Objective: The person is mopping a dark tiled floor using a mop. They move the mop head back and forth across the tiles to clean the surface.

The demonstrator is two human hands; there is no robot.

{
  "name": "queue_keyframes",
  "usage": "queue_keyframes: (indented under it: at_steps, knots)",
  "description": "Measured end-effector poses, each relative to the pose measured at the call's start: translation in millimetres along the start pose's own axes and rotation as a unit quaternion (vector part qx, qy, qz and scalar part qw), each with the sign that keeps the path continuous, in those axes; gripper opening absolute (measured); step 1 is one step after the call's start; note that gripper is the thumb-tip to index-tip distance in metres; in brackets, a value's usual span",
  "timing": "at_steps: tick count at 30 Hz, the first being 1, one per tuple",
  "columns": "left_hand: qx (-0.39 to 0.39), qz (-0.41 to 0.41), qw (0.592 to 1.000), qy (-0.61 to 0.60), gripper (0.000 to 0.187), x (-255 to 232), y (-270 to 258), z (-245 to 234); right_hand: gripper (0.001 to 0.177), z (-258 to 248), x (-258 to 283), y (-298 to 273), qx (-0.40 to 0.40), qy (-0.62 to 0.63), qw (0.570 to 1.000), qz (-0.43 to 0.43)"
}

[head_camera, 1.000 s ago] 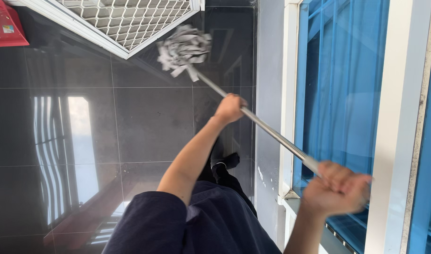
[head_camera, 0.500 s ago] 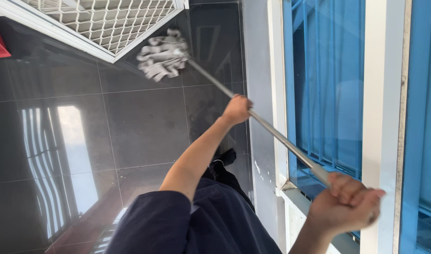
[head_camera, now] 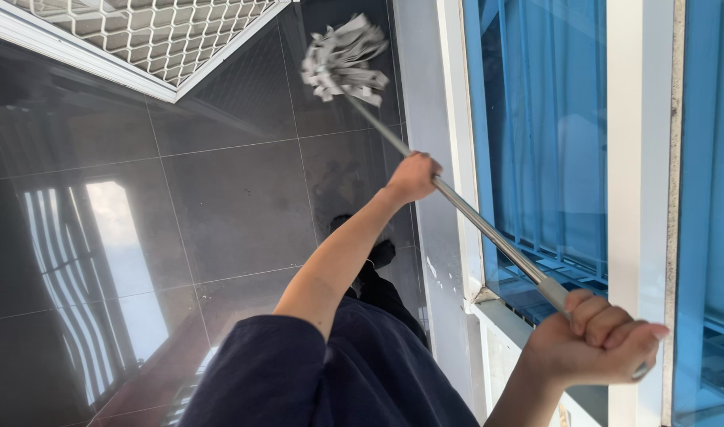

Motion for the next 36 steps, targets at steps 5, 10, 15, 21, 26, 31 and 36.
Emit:
queue_keyframes:
  at_steps: [5,10,15,21,26,31,36]
  knots:
    - [-0.064,-0.06,0.996,0.003,0.011,85.5,-51.4,-28.1,0.057,34.2,-39.2,-17.3,0.044,0.178,0.976,0.115]
    - [-0.099,-0.129,0.985,0.053,0.005,151.7,-93.5,-45.1,0.052,65.7,-52.9,-47.9,0.081,0.197,0.964,0.158]
    - [-0.079,-0.075,0.994,0.018,0.017,106.7,-72.3,-31.5,0.053,28.8,-26.8,-37.5,0.023,0.125,0.983,0.131]
    - [0.0,0.008,0.999,-0.036,0.026,-7.4,-15.2,20.1,0.07,-25.6,30.2,-20.6,-0.02,0.031,0.999,0.036]
    - [0.101,0.047,0.994,0.01,0.02,-61.5,2.0,46.6,0.073,-39.4,39.5,-24.0,-0.028,-0.057,0.998,-0.003]
    - [0.101,0.025,0.994,0.037,0.015,-38.8,-25.0,33.0,0.072,-38.5,37.5,-17.8,-0.022,-0.059,0.998,-0.004]
    - [0.01,-0.03,0.999,-0.009,0.02,43.2,-75.4,-8.8,0.068,-8.0,0.1,-28.7,-0.004,0.126,0.987,0.099]
Point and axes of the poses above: each hand's wrist, its own y-axis towards the middle knuckle, its own z-axis out of the palm, x = y × z, the point moved 7 cm from there along y, towards the middle knuckle, and after that the axes turned 12 degrees about -z, right-handed, at the moved point
